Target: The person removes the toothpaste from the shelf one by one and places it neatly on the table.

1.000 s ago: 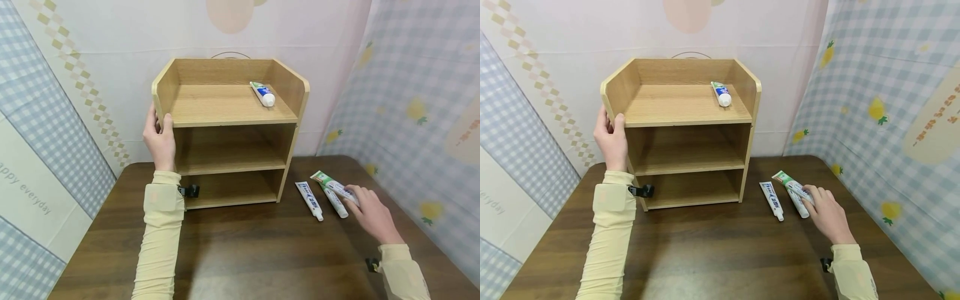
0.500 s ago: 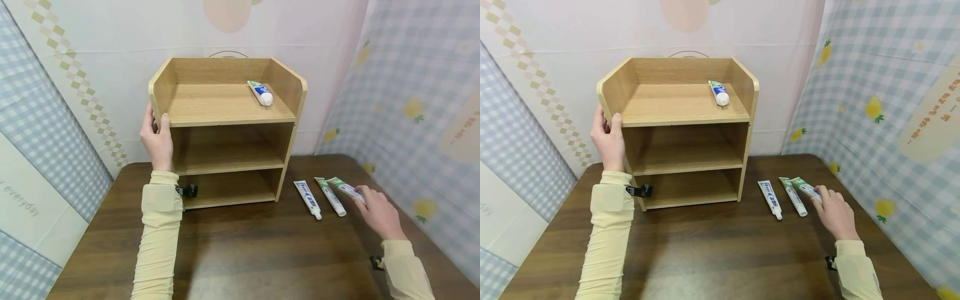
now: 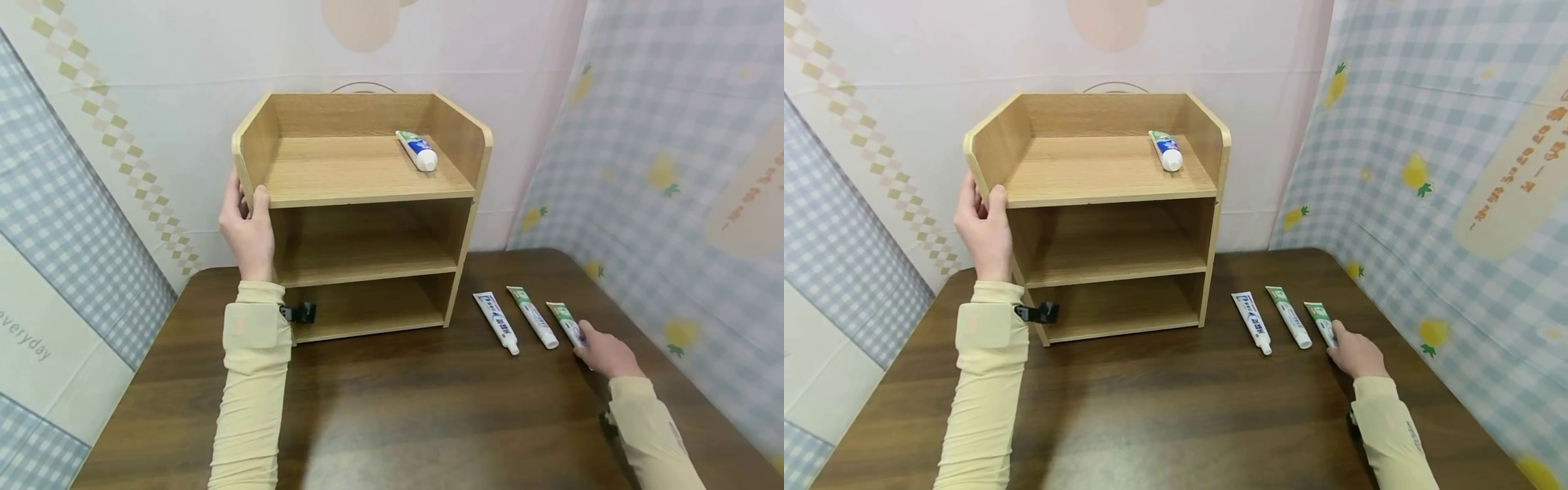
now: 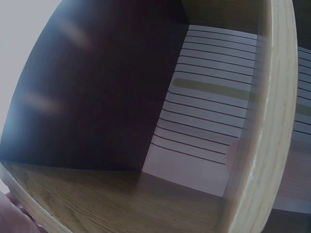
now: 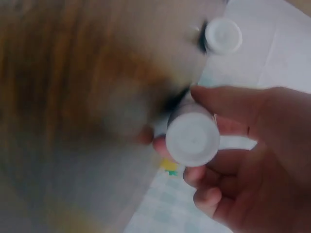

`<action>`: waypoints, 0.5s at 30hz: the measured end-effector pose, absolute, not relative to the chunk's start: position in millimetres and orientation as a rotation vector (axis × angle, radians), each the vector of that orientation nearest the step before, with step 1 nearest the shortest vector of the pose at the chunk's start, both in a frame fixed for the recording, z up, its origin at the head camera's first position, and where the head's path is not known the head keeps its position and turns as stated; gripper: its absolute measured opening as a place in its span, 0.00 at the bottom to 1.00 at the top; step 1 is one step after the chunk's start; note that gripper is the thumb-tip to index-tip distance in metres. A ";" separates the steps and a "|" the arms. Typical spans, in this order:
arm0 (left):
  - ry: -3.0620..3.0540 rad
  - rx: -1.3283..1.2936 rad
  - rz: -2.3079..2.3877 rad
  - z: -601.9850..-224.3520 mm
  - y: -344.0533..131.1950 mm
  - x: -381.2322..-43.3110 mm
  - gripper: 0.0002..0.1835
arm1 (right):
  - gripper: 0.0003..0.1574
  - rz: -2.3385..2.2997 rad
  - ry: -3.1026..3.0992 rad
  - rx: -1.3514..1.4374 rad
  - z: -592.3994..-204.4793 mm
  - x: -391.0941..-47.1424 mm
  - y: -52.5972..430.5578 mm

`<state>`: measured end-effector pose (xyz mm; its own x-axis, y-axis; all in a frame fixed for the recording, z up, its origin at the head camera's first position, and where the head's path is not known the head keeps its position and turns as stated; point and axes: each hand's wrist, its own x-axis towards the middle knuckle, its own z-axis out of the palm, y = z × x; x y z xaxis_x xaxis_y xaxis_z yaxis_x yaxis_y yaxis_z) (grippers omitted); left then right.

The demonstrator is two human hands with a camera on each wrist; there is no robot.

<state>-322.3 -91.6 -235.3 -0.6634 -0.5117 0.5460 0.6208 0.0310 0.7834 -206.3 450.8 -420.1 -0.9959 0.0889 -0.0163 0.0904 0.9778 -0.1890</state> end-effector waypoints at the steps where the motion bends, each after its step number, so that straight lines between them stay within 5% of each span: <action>1: -1.490 -0.115 -1.749 -237.1 -92.3 -325.2 0.24 | 0.18 -0.280 3.131 0.143 -421.0 -207.1 450.9; 15: -1.487 -0.117 -1.781 -250.4 -100.8 -347.7 0.23 | 0.11 -0.164 3.097 0.049 -405.9 -208.4 453.0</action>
